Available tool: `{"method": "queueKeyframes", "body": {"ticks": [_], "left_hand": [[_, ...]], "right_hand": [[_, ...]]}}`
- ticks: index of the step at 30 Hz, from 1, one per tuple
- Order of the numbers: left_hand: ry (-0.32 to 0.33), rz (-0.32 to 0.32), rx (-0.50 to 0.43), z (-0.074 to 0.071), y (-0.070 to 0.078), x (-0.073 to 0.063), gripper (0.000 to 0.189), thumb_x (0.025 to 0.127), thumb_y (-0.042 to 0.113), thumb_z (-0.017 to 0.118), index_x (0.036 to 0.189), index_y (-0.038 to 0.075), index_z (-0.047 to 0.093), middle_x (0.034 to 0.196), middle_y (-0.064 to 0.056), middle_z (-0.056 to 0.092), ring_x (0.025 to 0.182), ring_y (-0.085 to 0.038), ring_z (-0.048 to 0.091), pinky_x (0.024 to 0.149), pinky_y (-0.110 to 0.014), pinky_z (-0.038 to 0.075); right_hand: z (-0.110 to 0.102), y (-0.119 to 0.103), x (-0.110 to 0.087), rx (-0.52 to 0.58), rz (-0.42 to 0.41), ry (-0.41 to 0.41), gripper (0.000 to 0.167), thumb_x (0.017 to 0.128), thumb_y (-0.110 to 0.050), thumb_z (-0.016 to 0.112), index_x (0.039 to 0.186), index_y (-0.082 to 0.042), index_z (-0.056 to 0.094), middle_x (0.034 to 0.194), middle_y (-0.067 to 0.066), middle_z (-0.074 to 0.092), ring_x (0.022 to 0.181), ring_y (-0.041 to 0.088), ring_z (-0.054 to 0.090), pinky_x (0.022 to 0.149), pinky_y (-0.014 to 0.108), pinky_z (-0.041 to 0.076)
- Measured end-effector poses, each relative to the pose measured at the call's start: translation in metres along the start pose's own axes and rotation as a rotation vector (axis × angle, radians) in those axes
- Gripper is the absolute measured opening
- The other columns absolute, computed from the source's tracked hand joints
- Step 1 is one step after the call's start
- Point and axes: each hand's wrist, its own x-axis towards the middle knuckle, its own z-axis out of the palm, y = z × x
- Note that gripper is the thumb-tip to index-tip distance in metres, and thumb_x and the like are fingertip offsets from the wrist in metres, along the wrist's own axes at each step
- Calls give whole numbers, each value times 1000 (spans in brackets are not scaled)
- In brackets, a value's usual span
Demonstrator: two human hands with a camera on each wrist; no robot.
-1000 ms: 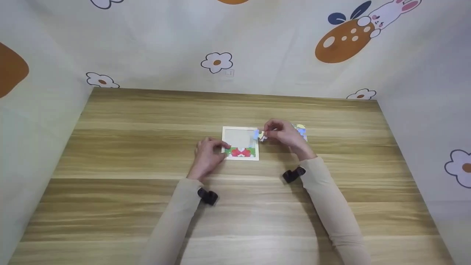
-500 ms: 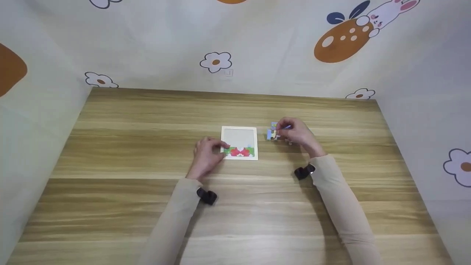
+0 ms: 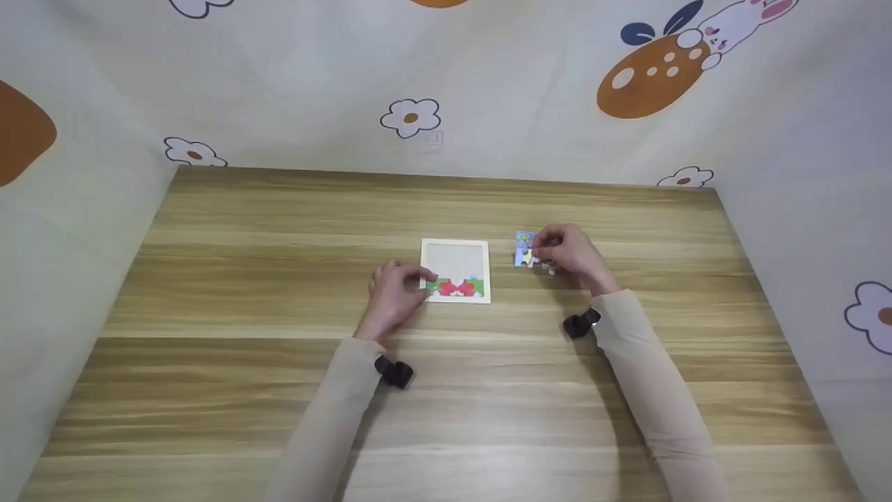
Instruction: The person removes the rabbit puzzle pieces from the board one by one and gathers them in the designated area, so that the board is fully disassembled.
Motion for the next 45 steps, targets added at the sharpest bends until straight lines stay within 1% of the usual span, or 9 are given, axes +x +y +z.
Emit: {"method": "queueKeyframes", "body": {"ticks": [3, 7, 14, 18, 21, 28, 35, 41, 45], "left_hand": [[-2, -6, -4, -1, 1, 0, 19, 79, 6, 75, 97, 12, 74, 112, -9, 54, 112, -30, 38, 97, -45, 23], [-3, -10, -8, -1, 2, 0, 19, 79, 7, 75, 98, 12, 74, 110, -9, 54, 113, -30, 38, 98, -45, 22], [-2, -10, -3, -2, 1, 0, 20, 79, 6, 75, 98, 12, 74, 108, -8, 53, 113, -30, 39, 98, -45, 23], [-2, -12, -6, -2, 1, 0, 19, 79, 6, 74, 97, 13, 74, 109, -8, 54, 114, -30, 39, 98, -45, 23], [0, -14, -12, -2, 0, 0, 19, 79, 6, 74, 97, 13, 74, 110, -8, 53, 114, -30, 39, 99, -45, 22], [5, 21, -26, -1, -1, 0, 18, 80, 6, 75, 97, 11, 74, 111, -8, 56, 111, -31, 39, 96, -46, 22], [10, 9, -20, -1, -1, 0, 20, 78, 6, 75, 97, 11, 74, 109, -7, 56, 111, -30, 39, 98, -46, 22], [14, 15, -13, 0, -1, 0, 19, 78, 6, 75, 97, 11, 74, 109, -7, 55, 111, -30, 39, 97, -46, 22], [13, 15, -9, 0, -2, 0, 20, 78, 6, 75, 97, 12, 74, 111, -8, 55, 113, -31, 39, 98, -46, 22]], "right_hand": [[-1, 0, 1, -1, 13, -10, 5, 84, 4, 66, 89, 2, 66, 76, 3, 58, 63, 13, 51, 52, 20, 40], [-2, 1, 4, -21, 32, -26, 4, 85, 3, 66, 89, 2, 66, 75, 3, 59, 62, 13, 50, 52, 21, 41], [-3, 1, 8, -119, 35, -14, 5, 83, 2, 67, 86, -2, 68, 79, 3, 59, 64, 11, 48, 53, 21, 39], [-3, 1, 8, -114, 54, -26, 5, 84, 2, 67, 88, -1, 68, 81, 5, 60, 67, 12, 49, 56, 22, 40], [-4, 1, 8, -100, 70, -29, 5, 85, 1, 66, 90, 0, 68, 82, 6, 60, 66, 13, 50, 55, 22, 41], [-4, 3, 8, -112, 52, -29, 3, 85, -1, 67, 86, 1, 68, 80, 5, 63, 67, 11, 54, 58, 22, 43], [-3, 2, 7, -107, 56, -39, 12, 86, -4, 68, 95, 5, 66, 83, 7, 62, 67, 14, 52, 57, 23, 42], [-2, 0, 8, -115, 27, -49, 14, 83, 2, 68, 96, 7, 66, 88, 9, 63, 77, 15, 53, 65, 23, 42], [0, -1, 7, -120, 6, -59, 15, 81, 5, 67, 95, 8, 66, 87, 10, 63, 78, 16, 53, 67, 24, 43]]}}
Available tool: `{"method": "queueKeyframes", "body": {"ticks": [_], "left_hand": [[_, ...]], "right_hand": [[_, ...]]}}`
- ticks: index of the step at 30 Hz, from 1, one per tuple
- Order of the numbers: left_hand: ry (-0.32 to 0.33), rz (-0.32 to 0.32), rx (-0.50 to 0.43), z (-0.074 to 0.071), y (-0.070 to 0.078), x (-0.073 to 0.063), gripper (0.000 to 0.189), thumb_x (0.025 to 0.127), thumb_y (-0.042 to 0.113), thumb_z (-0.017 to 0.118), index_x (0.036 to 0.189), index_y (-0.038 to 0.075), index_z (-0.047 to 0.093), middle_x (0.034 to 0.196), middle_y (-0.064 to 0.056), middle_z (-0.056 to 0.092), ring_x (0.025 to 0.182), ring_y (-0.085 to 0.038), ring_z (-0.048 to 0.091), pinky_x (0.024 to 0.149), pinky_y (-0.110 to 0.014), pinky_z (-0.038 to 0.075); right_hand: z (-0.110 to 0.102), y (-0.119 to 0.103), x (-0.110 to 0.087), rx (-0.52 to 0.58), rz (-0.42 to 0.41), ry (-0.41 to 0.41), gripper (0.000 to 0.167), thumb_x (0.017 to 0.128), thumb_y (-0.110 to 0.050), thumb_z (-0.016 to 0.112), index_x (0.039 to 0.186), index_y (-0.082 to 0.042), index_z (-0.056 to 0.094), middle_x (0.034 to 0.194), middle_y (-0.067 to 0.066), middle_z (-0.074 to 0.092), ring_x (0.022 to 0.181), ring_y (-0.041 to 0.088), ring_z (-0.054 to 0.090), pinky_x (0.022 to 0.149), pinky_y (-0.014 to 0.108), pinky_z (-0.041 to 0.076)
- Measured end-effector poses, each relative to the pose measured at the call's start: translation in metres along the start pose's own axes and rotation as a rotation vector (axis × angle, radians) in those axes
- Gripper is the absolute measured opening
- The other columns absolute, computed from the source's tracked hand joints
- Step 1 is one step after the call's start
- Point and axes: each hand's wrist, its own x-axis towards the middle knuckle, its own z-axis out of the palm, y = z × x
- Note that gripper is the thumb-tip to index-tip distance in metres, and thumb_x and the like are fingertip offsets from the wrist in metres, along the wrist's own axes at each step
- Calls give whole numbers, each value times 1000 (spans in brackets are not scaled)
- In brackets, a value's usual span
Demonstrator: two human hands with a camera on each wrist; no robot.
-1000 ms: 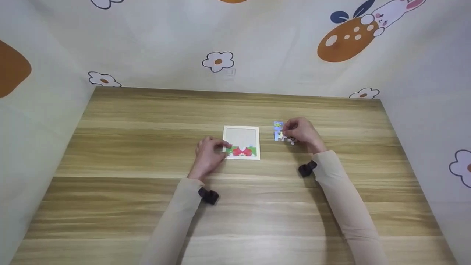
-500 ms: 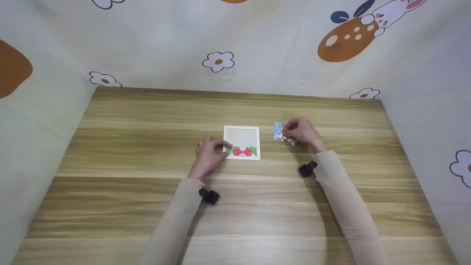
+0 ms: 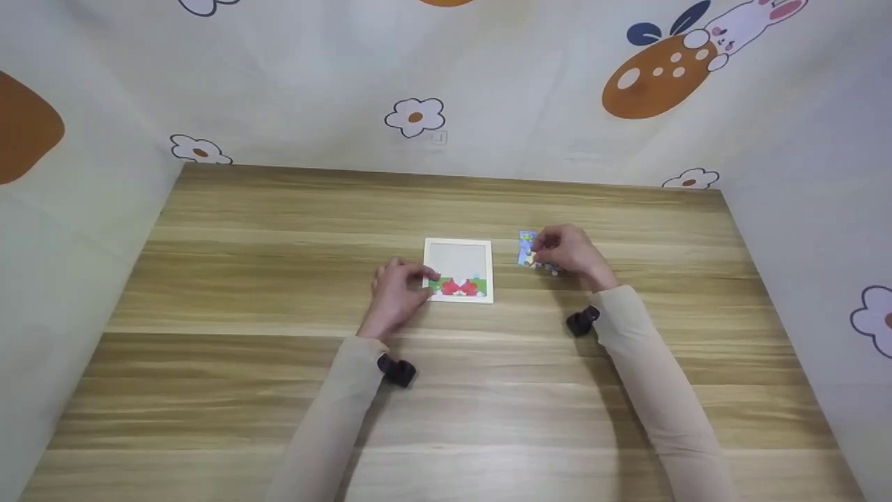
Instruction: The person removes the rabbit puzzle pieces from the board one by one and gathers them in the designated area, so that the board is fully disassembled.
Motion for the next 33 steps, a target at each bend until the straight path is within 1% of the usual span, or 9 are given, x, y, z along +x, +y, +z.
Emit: {"method": "queueKeyframes", "body": {"ticks": [4, 8, 16, 19, 22, 26, 28, 31, 33], "left_hand": [[-1, -4, 0, 1, 1, 0, 21, 77, 5, 75, 97, 12, 74, 112, -9, 55, 114, -31, 39, 99, -46, 22], [-5, -14, -3, 1, 1, 0, 20, 78, 5, 75, 97, 12, 74, 111, -8, 55, 112, -30, 39, 98, -46, 23], [2, -18, 8, 2, 3, -1, 19, 78, 5, 74, 96, 12, 74, 109, -7, 54, 106, -29, 39, 95, -45, 24], [13, -25, 19, 2, 5, -1, 18, 78, 6, 74, 95, 12, 74, 109, -8, 55, 106, -29, 39, 95, -45, 24], [32, -31, 67, 4, 10, -2, 16, 79, 11, 74, 94, 13, 74, 112, -9, 56, 107, -30, 39, 94, -46, 25], [46, -19, 126, 12, 18, -2, 14, 79, 17, 75, 93, 16, 73, 116, -9, 56, 111, -32, 39, 93, -50, 25], [43, -9, 133, 16, 21, -2, 15, 79, 17, 77, 93, 17, 73, 117, -8, 56, 113, -32, 39, 93, -51, 24], [31, 1, 128, 22, 24, 0, 17, 78, 13, 78, 93, 18, 73, 117, -6, 56, 113, -31, 39, 94, -52, 23], [21, 0, 121, 24, 25, 1, 18, 77, 12, 78, 93, 19, 73, 118, -4, 56, 113, -30, 39, 95, -51, 21]], "right_hand": [[0, 1, -1, -27, -35, 7, 14, 80, 7, 65, 94, 8, 66, 87, 12, 64, 78, 15, 53, 69, 24, 43], [0, 1, -3, -56, -47, 6, 14, 81, 7, 63, 95, 8, 67, 90, 15, 66, 80, 17, 55, 70, 25, 43], [-3, 0, -4, -70, -21, -2, 14, 84, 2, 65, 97, 5, 66, 95, 16, 66, 85, 21, 56, 73, 28, 44], [-3, -1, -7, -68, -33, 7, 12, 84, 1, 66, 96, 5, 67, 95, 16, 66, 83, 20, 57, 71, 26, 44], [-1, -3, -11, -39, -49, 12, 12, 83, 2, 67, 95, 6, 66, 92, 14, 65, 77, 17, 56, 63, 23, 45], [10, -11, -17, -40, -127, -7, 14, 80, 3, 70, 93, 5, 67, 87, 11, 64, 73, 16, 51, 64, 26, 41], [18, -15, -18, -70, -178, -24, 15, 79, 1, 72, 93, 3, 69, 88, 9, 64, 75, 16, 49, 68, 28, 40], [30, -21, -20, -89, -239, -52, 16, 78, -1, 75, 93, 2, 70, 91, 9, 67, 80, 19, 52, 74, 33, 41], [38, -26, -21, -96, -254, -73, 16, 78, -3, 75, 93, 0, 70, 92, 8, 67, 85, 21, 55, 79, 35, 42]]}}
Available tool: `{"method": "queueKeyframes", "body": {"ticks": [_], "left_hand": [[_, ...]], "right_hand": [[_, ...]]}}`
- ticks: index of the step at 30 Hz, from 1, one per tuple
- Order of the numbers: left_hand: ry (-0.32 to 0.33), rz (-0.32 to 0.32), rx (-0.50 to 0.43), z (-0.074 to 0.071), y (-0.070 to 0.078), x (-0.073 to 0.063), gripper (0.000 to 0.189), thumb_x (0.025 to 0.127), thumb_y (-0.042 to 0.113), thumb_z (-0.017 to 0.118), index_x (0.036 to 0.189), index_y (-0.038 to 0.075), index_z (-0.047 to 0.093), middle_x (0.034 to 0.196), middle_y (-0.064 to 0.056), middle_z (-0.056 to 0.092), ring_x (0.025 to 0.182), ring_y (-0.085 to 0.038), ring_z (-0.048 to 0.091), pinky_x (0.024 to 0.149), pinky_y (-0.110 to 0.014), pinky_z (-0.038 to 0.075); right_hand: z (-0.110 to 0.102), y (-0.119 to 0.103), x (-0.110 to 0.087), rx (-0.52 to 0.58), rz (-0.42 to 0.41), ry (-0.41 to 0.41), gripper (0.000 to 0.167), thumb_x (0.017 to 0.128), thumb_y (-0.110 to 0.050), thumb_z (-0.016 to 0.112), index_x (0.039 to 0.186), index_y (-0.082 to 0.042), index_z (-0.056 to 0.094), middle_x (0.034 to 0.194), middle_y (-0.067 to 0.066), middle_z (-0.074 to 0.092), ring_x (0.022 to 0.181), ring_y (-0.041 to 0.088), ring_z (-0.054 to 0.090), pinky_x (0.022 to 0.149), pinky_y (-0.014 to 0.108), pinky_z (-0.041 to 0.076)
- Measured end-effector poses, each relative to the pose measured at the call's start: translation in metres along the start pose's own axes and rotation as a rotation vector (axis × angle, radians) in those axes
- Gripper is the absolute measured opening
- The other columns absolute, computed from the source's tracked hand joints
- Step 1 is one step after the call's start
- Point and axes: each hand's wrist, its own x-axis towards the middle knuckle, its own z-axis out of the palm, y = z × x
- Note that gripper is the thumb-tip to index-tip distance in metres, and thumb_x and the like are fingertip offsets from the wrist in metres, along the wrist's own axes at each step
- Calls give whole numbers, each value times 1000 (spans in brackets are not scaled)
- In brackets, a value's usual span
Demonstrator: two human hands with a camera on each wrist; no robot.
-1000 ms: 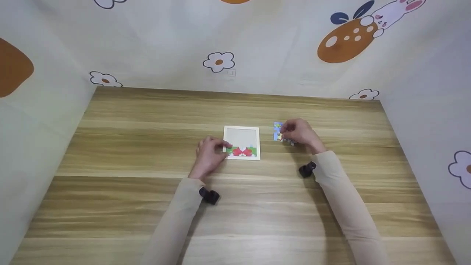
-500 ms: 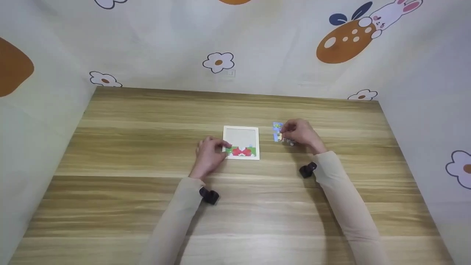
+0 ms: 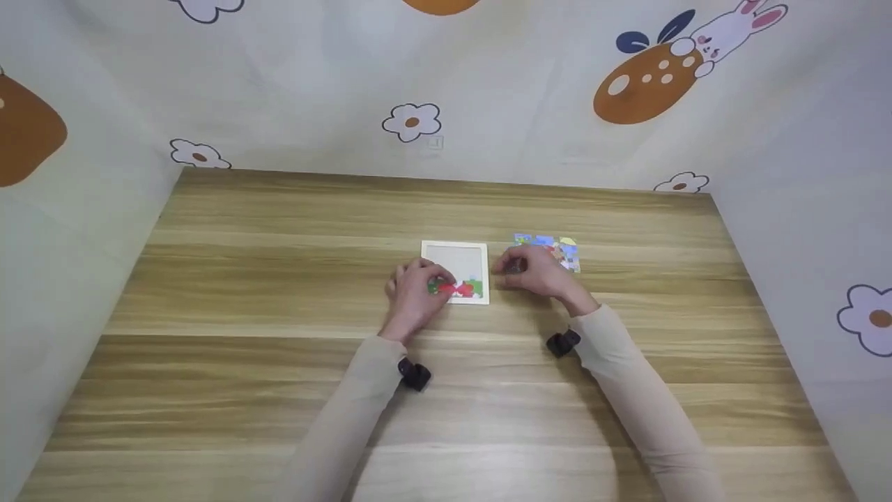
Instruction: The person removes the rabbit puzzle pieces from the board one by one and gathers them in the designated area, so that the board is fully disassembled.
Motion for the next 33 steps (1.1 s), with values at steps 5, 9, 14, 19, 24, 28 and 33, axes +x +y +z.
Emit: {"method": "queueKeyframes", "body": {"ticks": [5, 9, 14, 19, 24, 28, 33], "left_hand": [[-39, 2, -14, 0, -2, 4, 18, 78, 12, 77, 94, 21, 74, 122, -1, 54, 116, -29, 36, 95, -51, 20], [-69, 2, -16, -2, -4, 6, 17, 80, 13, 77, 94, 21, 75, 123, -1, 54, 120, -31, 34, 94, -51, 20], [-81, -4, -26, -3, -5, 7, 17, 79, 12, 77, 94, 20, 76, 121, -1, 54, 120, -30, 34, 93, -51, 19], [-77, -8, -42, -2, -6, 7, 18, 78, 11, 77, 94, 20, 76, 120, 0, 54, 119, -30, 34, 94, -50, 19], [-79, -19, -52, -2, -7, 7, 18, 78, 11, 76, 94, 20, 75, 121, 0, 54, 121, -30, 33, 95, -51, 17], [-78, -23, -54, -3, -7, 6, 17, 77, 11, 76, 92, 20, 75, 121, -1, 54, 122, -30, 32, 96, -50, 17], [-76, -22, -58, -3, -7, 6, 16, 77, 12, 76, 91, 20, 75, 124, -2, 53, 122, -30, 31, 97, -50, 15]], "right_hand": [[13, -11, 4, 49, -24, -58, 17, 79, 4, 70, 96, 2, 69, 96, 11, 68, 93, 24, 60, 87, 38, 44], [18, -17, 6, 79, -15, -91, 24, 79, 7, 68, 102, 5, 68, 98, 14, 67, 91, 24, 59, 84, 35, 45], [24, -23, 7, 67, 38, -97, 29, 78, 5, 69, 106, 6, 66, 98, 14, 65, 92, 25, 58, 82, 34, 46], [30, -26, 10, 38, 76, -101, 30, 76, 4, 73, 104, 4, 62, 94, 11, 60, 87, 24, 54, 79, 34, 45], [35, -28, 12, 19, 45, -99, 32, 74, 7, 74, 101, 1, 57, 88, 9, 54, 78, 20, 48, 69, 31, 40], [35, -27, 11, 26, 18, -93, 34, 73, 8, 73, 100, -1, 54, 88, 9, 54, 74, 18, 48, 65, 29, 39], [35, -24, 9, 74, -2, -71, 29, 77, 9, 69, 99, -1, 54, 89, 10, 58, 77, 19, 51, 67, 30, 41]]}}
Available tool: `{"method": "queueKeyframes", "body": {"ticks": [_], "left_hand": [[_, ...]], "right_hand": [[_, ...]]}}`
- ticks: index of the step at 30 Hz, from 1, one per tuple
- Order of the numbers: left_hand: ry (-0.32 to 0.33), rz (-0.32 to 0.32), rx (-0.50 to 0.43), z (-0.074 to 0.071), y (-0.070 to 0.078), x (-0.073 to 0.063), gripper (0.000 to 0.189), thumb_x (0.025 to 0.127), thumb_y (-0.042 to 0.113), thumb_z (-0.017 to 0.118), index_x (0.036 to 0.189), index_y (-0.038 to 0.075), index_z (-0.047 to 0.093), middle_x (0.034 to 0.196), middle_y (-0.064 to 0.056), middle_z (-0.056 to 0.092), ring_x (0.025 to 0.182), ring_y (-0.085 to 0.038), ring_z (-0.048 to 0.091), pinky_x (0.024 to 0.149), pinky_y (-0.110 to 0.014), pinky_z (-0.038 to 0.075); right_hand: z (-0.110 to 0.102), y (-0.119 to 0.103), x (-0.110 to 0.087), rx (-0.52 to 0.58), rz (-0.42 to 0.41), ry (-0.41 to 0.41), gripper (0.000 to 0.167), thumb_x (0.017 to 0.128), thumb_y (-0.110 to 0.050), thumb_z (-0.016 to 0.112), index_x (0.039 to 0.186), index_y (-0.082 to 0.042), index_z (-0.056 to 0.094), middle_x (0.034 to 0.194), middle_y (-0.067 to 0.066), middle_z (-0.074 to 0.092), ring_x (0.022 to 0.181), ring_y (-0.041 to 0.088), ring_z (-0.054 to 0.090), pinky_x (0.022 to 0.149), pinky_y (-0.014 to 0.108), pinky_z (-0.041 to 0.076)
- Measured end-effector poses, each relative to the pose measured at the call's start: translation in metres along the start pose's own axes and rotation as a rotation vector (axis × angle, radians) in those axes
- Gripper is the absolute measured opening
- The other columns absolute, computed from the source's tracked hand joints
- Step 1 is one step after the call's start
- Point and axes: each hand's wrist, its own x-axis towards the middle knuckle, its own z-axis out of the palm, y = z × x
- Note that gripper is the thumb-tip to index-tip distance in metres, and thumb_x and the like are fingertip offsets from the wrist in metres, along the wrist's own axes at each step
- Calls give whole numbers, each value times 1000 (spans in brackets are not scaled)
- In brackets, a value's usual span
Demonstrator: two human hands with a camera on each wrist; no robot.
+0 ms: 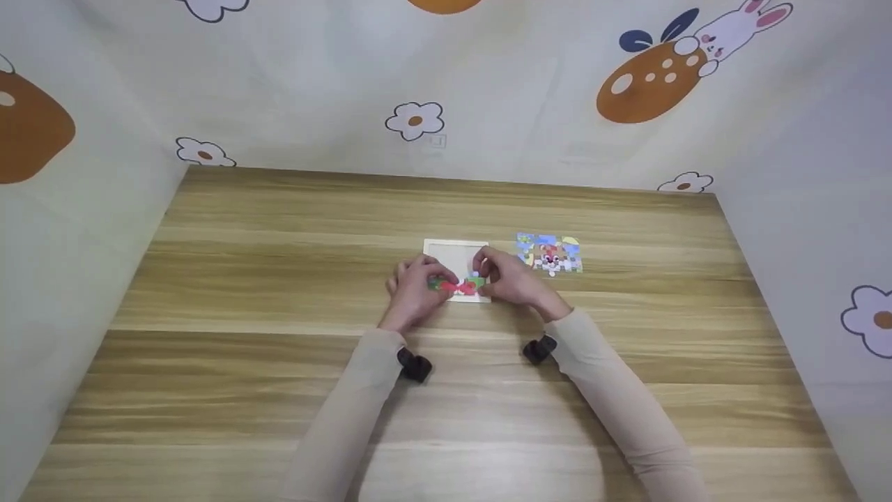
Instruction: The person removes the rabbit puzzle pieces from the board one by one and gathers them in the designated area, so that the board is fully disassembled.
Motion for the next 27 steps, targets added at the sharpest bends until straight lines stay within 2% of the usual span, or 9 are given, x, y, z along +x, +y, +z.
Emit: {"method": "queueKeyframes", "body": {"ticks": [5, 7, 11, 18, 27], "left_hand": [[-8, 17, 9, -1, -1, 1, 15, 79, 13, 75, 92, 20, 75, 121, -1, 54, 119, -31, 33, 94, -51, 16], [-9, 22, 12, -1, -1, 1, 16, 79, 12, 75, 92, 20, 75, 121, 0, 54, 117, -31, 33, 94, -51, 17], [-3, 12, 1, 0, -1, 2, 16, 76, 12, 77, 90, 19, 75, 123, -1, 54, 117, -31, 33, 96, -50, 16], [-3, 0, 1, 3, -3, 0, 15, 74, 13, 79, 88, 20, 75, 124, 0, 54, 119, -31, 32, 97, -49, 15], [-4, 7, 7, 0, 0, 1, 16, 76, 12, 78, 89, 20, 75, 126, -2, 53, 119, -31, 32, 99, -50, 14]], "right_hand": [[-3, 0, -2, 83, -36, 20, 19, 82, 10, 62, 96, -1, 55, 88, 13, 63, 86, 24, 60, 77, 33, 45], [-4, 1, -3, 104, -51, 28, 17, 83, 10, 61, 96, 0, 55, 88, 14, 65, 87, 25, 62, 79, 35, 46], [-10, 4, -6, 130, -31, 63, 17, 84, 9, 63, 96, -1, 57, 89, 14, 65, 85, 23, 62, 79, 35, 45], [-34, -28, -33, 168, -3, 69, 18, 85, 13, 59, 102, 13, 56, 98, 30, 61, 93, 39, 60, 75, 29, 45], [-53, -15, -44, 200, -18, 114, 17, 84, 14, 56, 101, 16, 53, 100, 31, 58, 97, 41, 58, 75, 24, 46]]}}
